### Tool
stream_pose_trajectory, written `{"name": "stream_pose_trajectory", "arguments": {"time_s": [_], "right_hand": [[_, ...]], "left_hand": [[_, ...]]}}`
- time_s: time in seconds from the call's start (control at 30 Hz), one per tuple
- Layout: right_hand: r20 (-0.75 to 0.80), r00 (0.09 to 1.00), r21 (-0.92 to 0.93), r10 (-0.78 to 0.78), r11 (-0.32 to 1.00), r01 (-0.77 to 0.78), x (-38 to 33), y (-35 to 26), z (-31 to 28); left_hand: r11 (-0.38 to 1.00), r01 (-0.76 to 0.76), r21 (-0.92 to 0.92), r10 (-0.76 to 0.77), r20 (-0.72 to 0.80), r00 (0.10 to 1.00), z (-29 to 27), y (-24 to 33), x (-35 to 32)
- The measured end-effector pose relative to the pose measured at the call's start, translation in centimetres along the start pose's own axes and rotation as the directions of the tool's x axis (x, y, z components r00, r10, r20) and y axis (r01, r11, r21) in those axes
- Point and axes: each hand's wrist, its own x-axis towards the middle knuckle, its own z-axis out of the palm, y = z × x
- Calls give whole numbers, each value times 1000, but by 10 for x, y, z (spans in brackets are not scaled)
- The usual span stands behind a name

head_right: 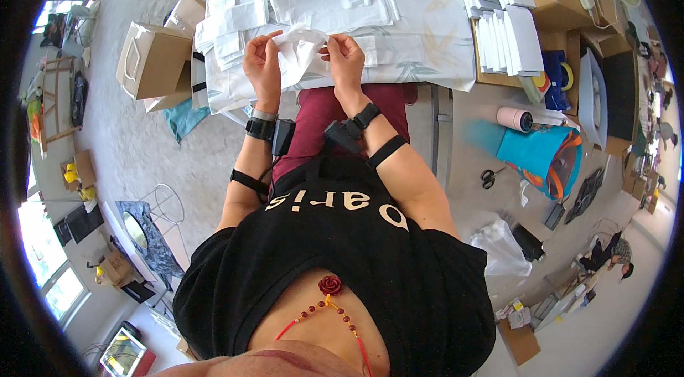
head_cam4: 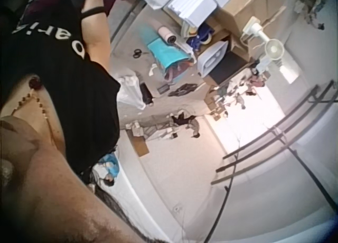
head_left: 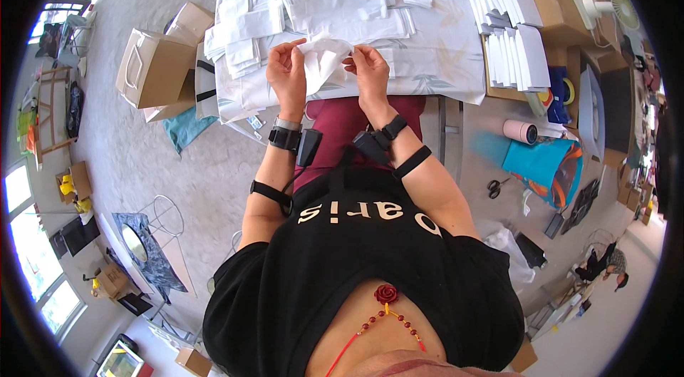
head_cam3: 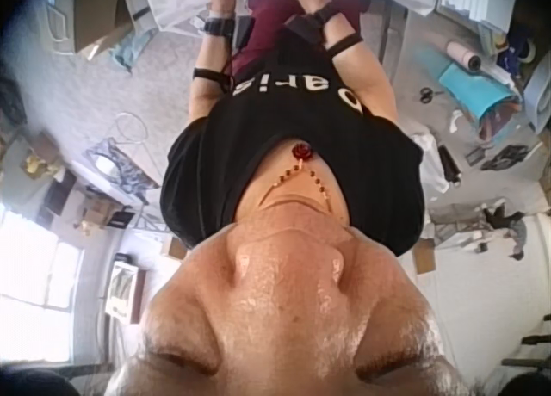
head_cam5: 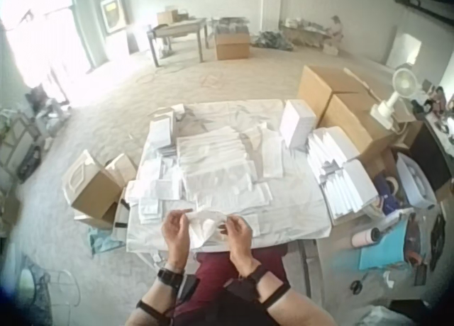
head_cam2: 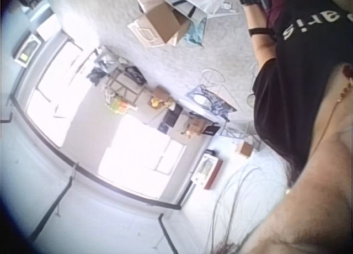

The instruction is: Folding white plastic or paper sheets on a workspace table for manufacturing or packaging.

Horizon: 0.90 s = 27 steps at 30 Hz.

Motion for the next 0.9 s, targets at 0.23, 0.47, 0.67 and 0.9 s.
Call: {"name": "stream_pose_trajectory", "arguments": {"time_s": [0.23, 0.47, 0.67, 0.9], "right_hand": [[-114, 982, 115, 149, 984, -136, -1, 10, -28], [-140, 958, -39, 251, 965, -258, -6, 12, -63], [-144, 956, -216, 257, 934, -284, -4, 9, -78], [-167, 983, -413, 74, 900, -138, 7, 17, -88]], "left_hand": [[867, 206, -453, -341, -241, 908, -27, -22, 4], [649, 280, -708, -614, -269, 742, -91, -51, -7], [899, 339, 277, -238, -342, 909, -62, -52, -26], [720, -2, 694, -3, 6, 1000, -40, -53, -44]]}}
